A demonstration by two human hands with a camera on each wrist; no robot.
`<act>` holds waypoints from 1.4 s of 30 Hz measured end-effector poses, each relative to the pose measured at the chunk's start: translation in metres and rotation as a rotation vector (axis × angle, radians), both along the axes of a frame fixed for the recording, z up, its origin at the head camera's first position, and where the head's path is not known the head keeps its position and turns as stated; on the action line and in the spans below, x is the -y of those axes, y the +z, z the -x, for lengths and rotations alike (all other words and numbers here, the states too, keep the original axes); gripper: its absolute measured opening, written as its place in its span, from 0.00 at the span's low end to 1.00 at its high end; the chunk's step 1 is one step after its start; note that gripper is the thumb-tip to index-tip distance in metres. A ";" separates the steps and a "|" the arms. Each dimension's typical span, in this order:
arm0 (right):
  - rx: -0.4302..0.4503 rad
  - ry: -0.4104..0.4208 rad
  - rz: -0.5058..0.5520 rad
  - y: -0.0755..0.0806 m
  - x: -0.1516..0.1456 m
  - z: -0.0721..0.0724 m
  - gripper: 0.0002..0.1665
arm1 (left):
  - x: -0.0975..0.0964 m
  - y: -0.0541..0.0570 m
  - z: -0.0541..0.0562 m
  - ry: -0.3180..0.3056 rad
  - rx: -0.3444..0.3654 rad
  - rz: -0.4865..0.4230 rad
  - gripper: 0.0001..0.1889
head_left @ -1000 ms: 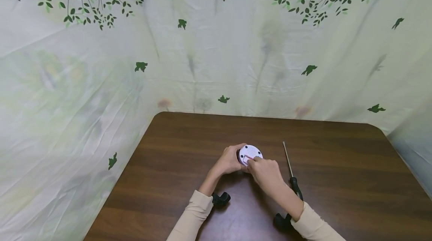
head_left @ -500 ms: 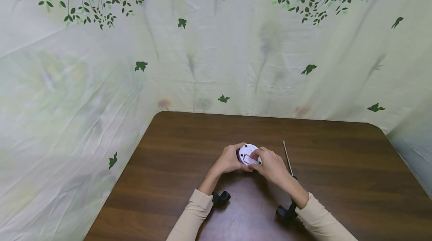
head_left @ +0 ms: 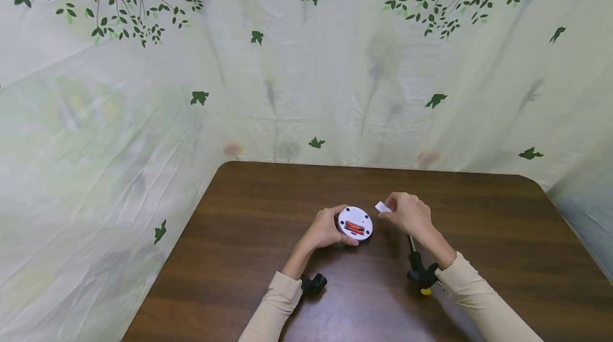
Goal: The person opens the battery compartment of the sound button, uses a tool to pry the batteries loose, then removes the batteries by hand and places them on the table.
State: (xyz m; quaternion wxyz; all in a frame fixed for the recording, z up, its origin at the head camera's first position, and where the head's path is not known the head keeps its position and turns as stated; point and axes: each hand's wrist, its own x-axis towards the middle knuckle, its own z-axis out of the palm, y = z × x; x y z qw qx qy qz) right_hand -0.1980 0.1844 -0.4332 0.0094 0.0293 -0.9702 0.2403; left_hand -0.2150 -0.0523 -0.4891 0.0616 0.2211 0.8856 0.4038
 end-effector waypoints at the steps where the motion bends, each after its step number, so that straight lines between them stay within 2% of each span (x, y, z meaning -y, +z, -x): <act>1: 0.029 -0.018 -0.013 0.000 -0.004 0.005 0.16 | 0.000 -0.001 0.000 0.007 0.005 0.003 0.43; 6: 0.175 -0.094 -0.083 -0.003 -0.016 0.029 0.24 | -0.001 -0.004 -0.002 0.016 0.015 0.012 0.43; 9: 0.210 -0.127 -0.108 -0.006 -0.018 0.040 0.27 | -0.003 -0.004 -0.002 0.010 0.017 0.013 0.44; 13: 0.233 -0.147 -0.113 -0.010 -0.020 0.050 0.26 | -0.005 -0.002 -0.003 0.005 0.029 0.017 0.44; 25: 0.233 -0.172 -0.156 -0.025 -0.022 0.053 0.25 | -0.012 0.000 -0.004 -0.003 0.032 0.019 0.44; 29: 0.214 -0.183 -0.152 -0.023 -0.025 0.050 0.28 | -0.013 -0.001 -0.003 -0.003 0.043 0.020 0.44; 31: 0.212 -0.188 -0.142 -0.019 -0.027 0.046 0.30 | -0.012 -0.002 -0.002 0.000 0.049 0.012 0.45; 34: 0.208 -0.186 -0.117 -0.009 -0.032 0.030 0.32 | -0.009 -0.003 -0.001 0.012 0.058 0.010 0.46; 38: 0.186 -0.164 -0.076 -0.001 -0.043 -0.006 0.34 | -0.005 -0.002 0.000 0.027 0.066 -0.003 0.47; 42: 0.153 -0.122 -0.070 -0.005 -0.051 -0.046 0.37 | -0.002 -0.001 0.002 0.030 0.071 -0.014 0.48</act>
